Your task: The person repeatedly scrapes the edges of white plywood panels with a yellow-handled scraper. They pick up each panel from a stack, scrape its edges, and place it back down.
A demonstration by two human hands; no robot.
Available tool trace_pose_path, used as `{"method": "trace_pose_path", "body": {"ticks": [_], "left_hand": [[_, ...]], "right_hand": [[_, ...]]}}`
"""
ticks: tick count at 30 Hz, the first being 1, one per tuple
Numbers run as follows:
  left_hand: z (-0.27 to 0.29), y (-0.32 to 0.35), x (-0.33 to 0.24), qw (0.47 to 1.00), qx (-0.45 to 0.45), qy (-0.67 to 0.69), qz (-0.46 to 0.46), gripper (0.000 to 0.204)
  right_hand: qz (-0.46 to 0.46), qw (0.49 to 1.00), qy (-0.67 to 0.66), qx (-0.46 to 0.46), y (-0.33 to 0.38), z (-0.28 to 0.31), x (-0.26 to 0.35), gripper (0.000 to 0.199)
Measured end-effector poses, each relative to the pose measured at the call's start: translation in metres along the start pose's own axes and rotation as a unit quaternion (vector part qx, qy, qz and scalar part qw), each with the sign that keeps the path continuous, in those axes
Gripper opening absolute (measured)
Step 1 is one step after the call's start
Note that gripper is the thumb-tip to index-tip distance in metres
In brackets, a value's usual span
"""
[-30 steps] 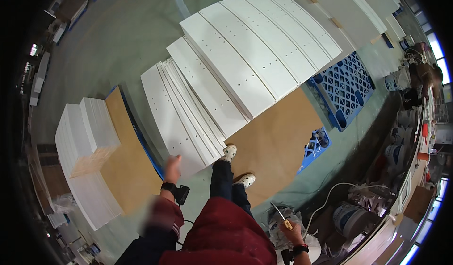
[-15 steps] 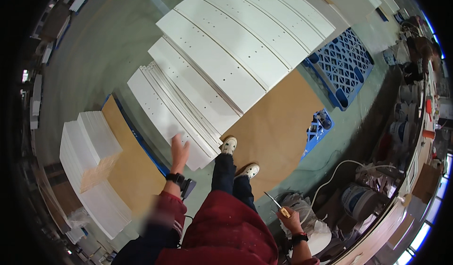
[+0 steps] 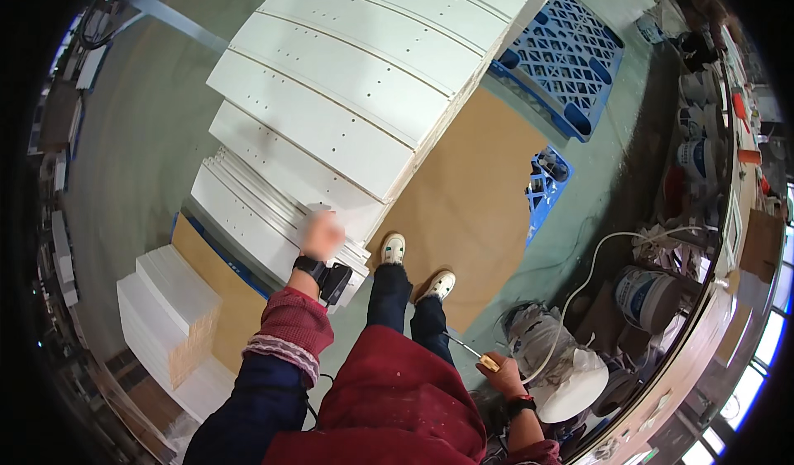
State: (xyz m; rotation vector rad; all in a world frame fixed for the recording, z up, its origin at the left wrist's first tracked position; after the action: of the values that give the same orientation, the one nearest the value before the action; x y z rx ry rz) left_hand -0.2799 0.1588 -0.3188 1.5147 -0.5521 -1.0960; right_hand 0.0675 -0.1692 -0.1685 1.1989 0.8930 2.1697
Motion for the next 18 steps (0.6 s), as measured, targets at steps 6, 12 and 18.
{"method": "trace_pose_path", "body": {"ticks": [6,12,18], "left_hand": [[0.000,0.014,-0.006,0.999,-0.002,-0.027,-0.023,0.037],[0.001,0.018,-0.004,0.999,-0.002,-0.026,-0.046,0.029],[0.002,0.022,-0.011,0.996,0.008,-0.013,-0.093,0.025]], "right_hand": [[-0.008,0.999,0.027,0.015,-0.007,-0.004,0.018,0.027],[-0.004,0.999,0.035,0.032,-0.014,-0.007,0.022,0.025],[0.008,0.999,0.037,0.030,-0.016,-0.009,0.028,0.024]]}}
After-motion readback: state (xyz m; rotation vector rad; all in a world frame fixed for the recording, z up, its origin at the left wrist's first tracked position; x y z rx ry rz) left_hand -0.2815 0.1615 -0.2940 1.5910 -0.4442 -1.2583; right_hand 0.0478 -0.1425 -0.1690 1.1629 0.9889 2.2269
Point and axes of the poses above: each hand's wrist, its own y-axis away from the middle knuckle, its own z-axis out of the back of the hand, x = y × z, the point moved 2 cm from there along -y, towards the middle knuckle, and after that the axes turned 3 degrees about z, right-handed, at the moved point
